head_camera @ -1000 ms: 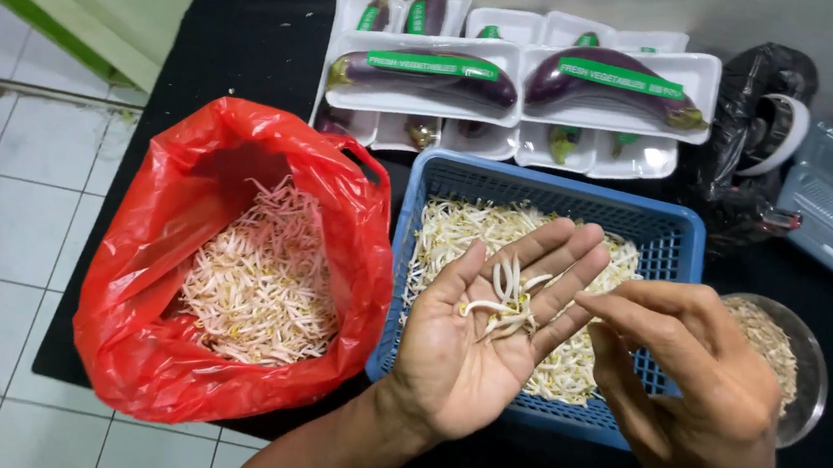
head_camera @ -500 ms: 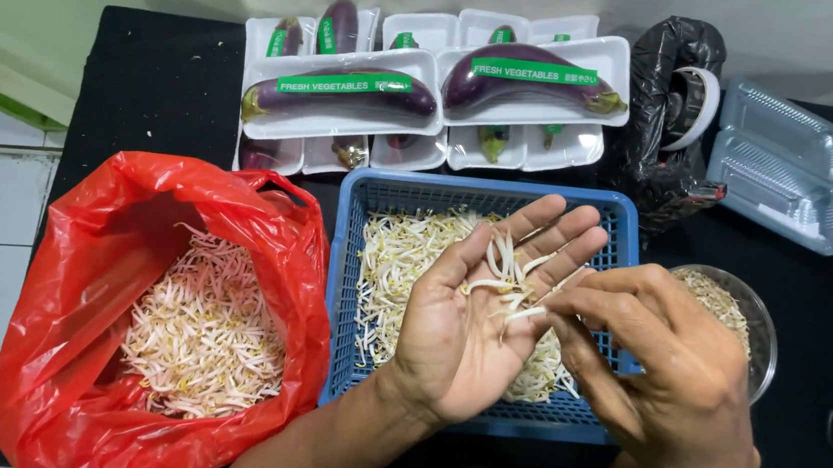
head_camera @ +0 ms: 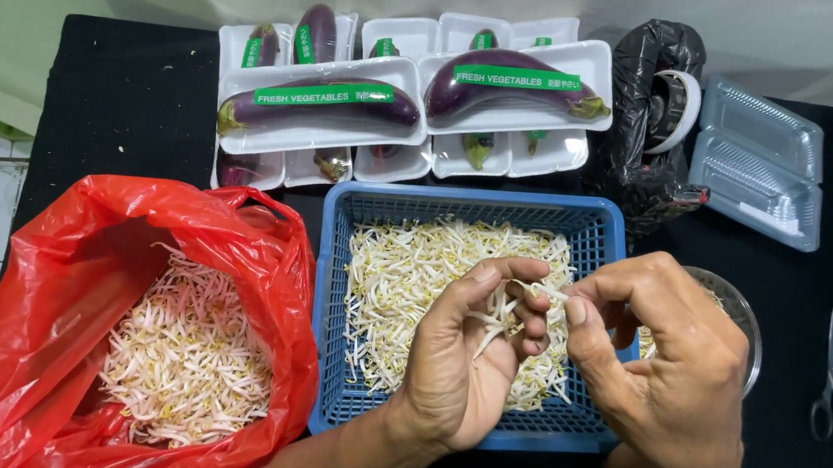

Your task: The person is cleaning and sorting bean sprouts by snapping off the ends and placing them into a plastic basket.

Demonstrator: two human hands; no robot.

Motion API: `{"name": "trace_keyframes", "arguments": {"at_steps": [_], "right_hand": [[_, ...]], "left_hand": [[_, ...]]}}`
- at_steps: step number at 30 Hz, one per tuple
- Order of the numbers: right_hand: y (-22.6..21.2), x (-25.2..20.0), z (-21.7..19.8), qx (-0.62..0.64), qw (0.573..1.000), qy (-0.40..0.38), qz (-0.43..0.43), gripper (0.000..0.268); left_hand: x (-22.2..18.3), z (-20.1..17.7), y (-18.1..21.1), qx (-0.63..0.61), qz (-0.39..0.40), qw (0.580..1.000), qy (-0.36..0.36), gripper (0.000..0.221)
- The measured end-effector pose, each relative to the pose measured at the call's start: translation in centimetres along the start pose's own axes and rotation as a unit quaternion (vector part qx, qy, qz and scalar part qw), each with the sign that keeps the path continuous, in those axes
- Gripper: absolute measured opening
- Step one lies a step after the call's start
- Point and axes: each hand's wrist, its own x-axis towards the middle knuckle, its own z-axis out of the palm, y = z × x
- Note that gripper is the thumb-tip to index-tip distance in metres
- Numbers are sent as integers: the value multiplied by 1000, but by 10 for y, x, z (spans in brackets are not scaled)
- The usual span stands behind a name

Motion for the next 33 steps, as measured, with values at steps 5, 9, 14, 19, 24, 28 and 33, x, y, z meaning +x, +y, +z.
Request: {"name": "trace_keyframes", "arguments": {"at_steps": [5, 9, 14, 19, 24, 28, 33], "right_hand": [[1, 0, -1, 5, 1000, -3, -5, 16], [-1, 0, -2, 11, 1000, 14, 0, 17], [-7, -4, -6, 2, 998, 53, 37, 15], [3, -22, -31, -20, 993, 97, 67, 14], [17, -65, -56, -107, 952, 201, 206, 16], [96, -131, -86, -16, 962, 204, 178, 25], [120, -176, -98, 65, 945, 263, 181, 21]], "left_hand": [[-2, 3, -3, 23, 21, 999, 32, 14], [-2, 3, -6, 30, 13, 999, 39, 17], [-1, 1, -10, 26, 5, 999, 38, 14], [4, -1, -24, 41, 2, 998, 51, 9], [7, 30, -69, 167, -77, 983, 1, 23], [35, 51, -94, 455, -18, 890, -38, 26], [49, 74, -119, 686, 161, 703, -94, 39]]}}
